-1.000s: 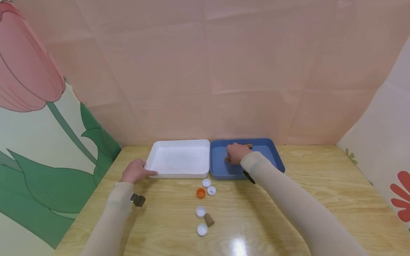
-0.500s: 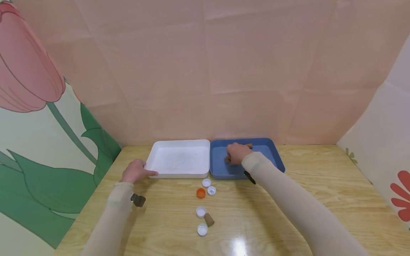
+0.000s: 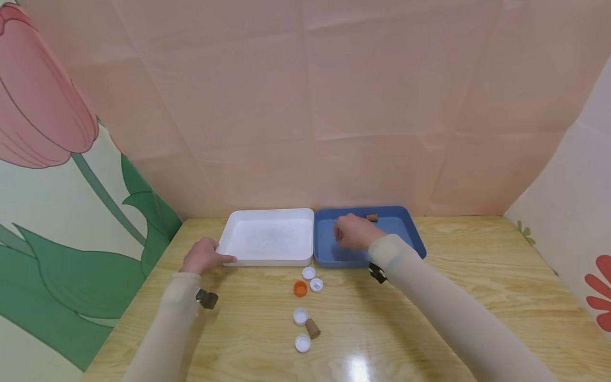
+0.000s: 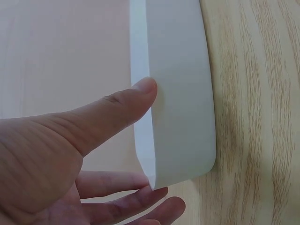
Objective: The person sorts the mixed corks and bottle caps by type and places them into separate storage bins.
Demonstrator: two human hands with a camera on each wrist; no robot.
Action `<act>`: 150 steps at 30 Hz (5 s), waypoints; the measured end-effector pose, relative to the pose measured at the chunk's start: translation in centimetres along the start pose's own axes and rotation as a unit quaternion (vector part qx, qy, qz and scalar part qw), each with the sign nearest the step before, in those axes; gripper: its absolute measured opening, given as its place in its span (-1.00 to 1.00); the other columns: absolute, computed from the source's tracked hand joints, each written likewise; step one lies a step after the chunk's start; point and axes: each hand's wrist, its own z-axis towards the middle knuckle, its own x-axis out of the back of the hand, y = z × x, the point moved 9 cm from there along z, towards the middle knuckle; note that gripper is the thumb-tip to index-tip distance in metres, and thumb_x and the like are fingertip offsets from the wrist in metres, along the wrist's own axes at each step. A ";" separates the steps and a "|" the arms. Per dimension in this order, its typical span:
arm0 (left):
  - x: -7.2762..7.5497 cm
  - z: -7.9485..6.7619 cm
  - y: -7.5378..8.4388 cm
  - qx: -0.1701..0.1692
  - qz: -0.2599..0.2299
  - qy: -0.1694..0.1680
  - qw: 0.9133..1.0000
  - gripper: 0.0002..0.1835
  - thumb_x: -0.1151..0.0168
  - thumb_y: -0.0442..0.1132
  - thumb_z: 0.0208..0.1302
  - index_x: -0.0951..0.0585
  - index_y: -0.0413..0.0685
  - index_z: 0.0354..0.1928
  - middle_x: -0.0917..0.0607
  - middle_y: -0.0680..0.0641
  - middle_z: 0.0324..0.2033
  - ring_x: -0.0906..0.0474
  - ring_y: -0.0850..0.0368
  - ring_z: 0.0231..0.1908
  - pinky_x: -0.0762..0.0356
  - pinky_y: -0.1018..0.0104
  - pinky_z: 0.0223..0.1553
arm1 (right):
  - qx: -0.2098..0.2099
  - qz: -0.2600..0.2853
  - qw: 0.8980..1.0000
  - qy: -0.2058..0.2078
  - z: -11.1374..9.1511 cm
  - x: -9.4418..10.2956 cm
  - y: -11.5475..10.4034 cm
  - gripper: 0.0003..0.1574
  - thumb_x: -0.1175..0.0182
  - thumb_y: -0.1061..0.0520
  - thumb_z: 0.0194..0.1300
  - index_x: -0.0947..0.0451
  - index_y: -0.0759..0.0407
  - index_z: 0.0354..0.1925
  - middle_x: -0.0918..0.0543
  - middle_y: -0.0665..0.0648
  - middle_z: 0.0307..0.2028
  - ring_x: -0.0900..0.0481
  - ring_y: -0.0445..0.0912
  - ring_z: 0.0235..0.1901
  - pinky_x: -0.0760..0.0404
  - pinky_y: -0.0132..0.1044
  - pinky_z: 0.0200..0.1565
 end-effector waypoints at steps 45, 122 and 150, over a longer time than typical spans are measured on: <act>0.1 -0.1 -0.3 0.005 0.000 0.001 1.000 -0.40 -0.59 0.07 -0.03 -0.30 -0.05 -0.61 -0.25 0.02 -0.63 -0.24 0.11 -0.58 -0.20 0.26 -0.53 | 0.141 0.051 0.988 -0.021 -8.6 -8.3 -12.6 -0.86 -0.40 -0.01 0.16 -0.65 -0.05 -0.31 -0.50 -0.23 -0.54 -0.40 -0.35 -0.51 -0.44 -0.38 -0.46; 0.3 -0.5 0.2 0.009 0.007 -0.001 1.000 -0.45 -0.58 0.07 -0.02 -0.40 -0.12 -0.56 -0.27 0.00 -0.62 -0.27 0.09 -0.56 -0.21 0.26 -0.51 | 0.136 0.053 0.988 -0.042 -9.7 -7.5 -12.2 -0.81 -0.37 0.18 0.12 -0.63 -0.02 -0.25 -0.55 -0.20 -0.51 -0.42 -0.36 -0.52 -0.47 -0.38 -0.45; 0.2 -0.5 0.0 0.017 0.004 -0.002 1.000 -0.48 -0.58 0.06 -0.01 -0.44 -0.14 -0.51 -0.31 -0.01 -0.60 -0.31 0.07 -0.54 -0.24 0.25 -0.50 | 0.118 0.051 0.992 0.013 -8.7 -2.6 -8.2 -0.80 -0.34 0.21 0.23 -0.62 -0.10 -0.24 -0.67 -0.12 -0.37 -0.53 -0.33 -0.45 -0.50 -0.36 -0.45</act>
